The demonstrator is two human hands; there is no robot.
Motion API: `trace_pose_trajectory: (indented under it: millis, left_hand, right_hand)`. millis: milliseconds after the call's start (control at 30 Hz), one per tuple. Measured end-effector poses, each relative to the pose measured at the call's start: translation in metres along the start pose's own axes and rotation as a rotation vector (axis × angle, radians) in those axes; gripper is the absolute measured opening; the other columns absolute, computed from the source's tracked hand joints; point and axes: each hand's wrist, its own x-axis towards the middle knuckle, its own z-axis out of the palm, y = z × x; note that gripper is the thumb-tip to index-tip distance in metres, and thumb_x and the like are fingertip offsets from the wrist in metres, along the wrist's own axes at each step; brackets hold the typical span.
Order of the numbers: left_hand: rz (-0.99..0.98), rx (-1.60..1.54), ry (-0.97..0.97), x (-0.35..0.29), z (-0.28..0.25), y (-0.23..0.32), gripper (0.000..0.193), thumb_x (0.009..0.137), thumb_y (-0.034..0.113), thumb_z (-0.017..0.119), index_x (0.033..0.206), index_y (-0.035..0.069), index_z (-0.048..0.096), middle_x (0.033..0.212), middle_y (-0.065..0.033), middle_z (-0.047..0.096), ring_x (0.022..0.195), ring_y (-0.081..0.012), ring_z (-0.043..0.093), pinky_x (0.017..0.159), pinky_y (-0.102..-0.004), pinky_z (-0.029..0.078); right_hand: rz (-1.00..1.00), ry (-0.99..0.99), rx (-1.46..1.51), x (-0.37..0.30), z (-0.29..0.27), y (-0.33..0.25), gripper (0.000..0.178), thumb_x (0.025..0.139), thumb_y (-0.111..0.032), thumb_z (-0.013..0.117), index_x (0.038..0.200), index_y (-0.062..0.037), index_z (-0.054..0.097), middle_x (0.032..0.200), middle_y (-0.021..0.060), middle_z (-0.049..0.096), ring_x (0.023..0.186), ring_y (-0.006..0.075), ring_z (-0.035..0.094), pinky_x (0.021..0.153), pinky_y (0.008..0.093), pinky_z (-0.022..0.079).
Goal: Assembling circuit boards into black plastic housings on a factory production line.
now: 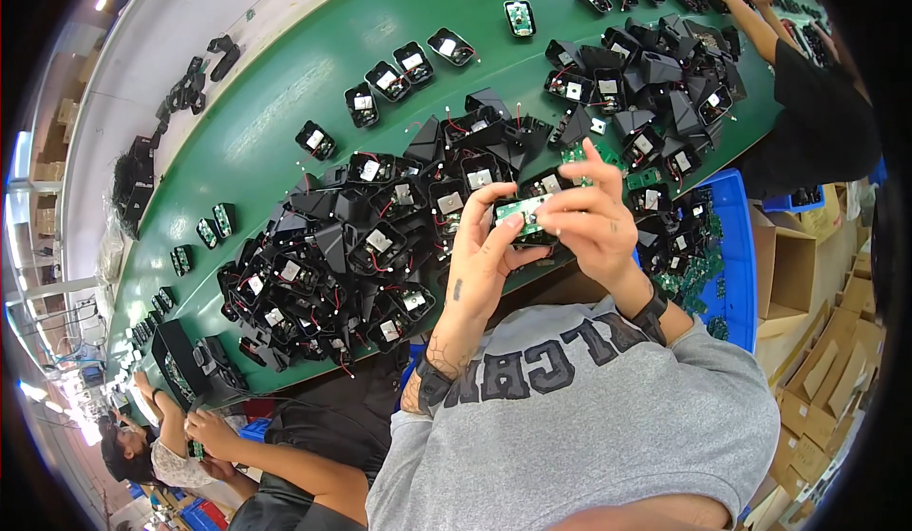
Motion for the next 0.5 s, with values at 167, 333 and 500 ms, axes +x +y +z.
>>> trace_pose_trajectory:
  millis: [167, 333, 500]
  left_hand:
    - [0.188, 0.255, 0.073, -0.003, 0.000, 0.002, 0.034, 0.093, 0.006, 0.053, 0.126, 0.003, 0.046, 0.115, -0.0105, 0.057, 0.105, -0.0187, 0.061, 0.079, -0.0345, 0.061]
    - [0.348, 0.366, 0.027, -0.003, -0.002, 0.005, 0.040, 0.084, -0.002, 0.062, 0.123, 0.000, 0.051, 0.119, -0.0091, 0.055, 0.110, -0.0145, 0.053, 0.083, -0.0268, 0.054]
    - [0.637, 0.721, 0.167, -0.006, 0.003, 0.004, 0.036, 0.080, -0.002, 0.064, 0.115, 0.002, 0.060, 0.116, -0.0075, 0.057, 0.102, -0.0161, 0.057, 0.081, -0.0276, 0.050]
  right_hand:
    - [0.027, -0.176, -0.068, 0.011, -0.010, -0.012, 0.027, 0.079, -0.012, 0.071, 0.106, -0.0161, 0.075, 0.086, -0.0020, 0.067, 0.112, 0.0239, 0.052, 0.112, 0.0517, 0.023]
    - [0.284, -0.057, 0.142, 0.013, -0.006, -0.014, 0.023, 0.079, -0.005, 0.070, 0.101, -0.0086, 0.072, 0.084, -0.0001, 0.069, 0.119, 0.0244, 0.047, 0.112, 0.0525, 0.021]
    - [0.177, -0.134, 0.003, 0.018, -0.007, -0.016, 0.015, 0.075, -0.006, 0.073, 0.088, -0.0118, 0.072, 0.087, 0.0012, 0.068, 0.125, 0.0262, 0.042, 0.112, 0.0539, 0.019]
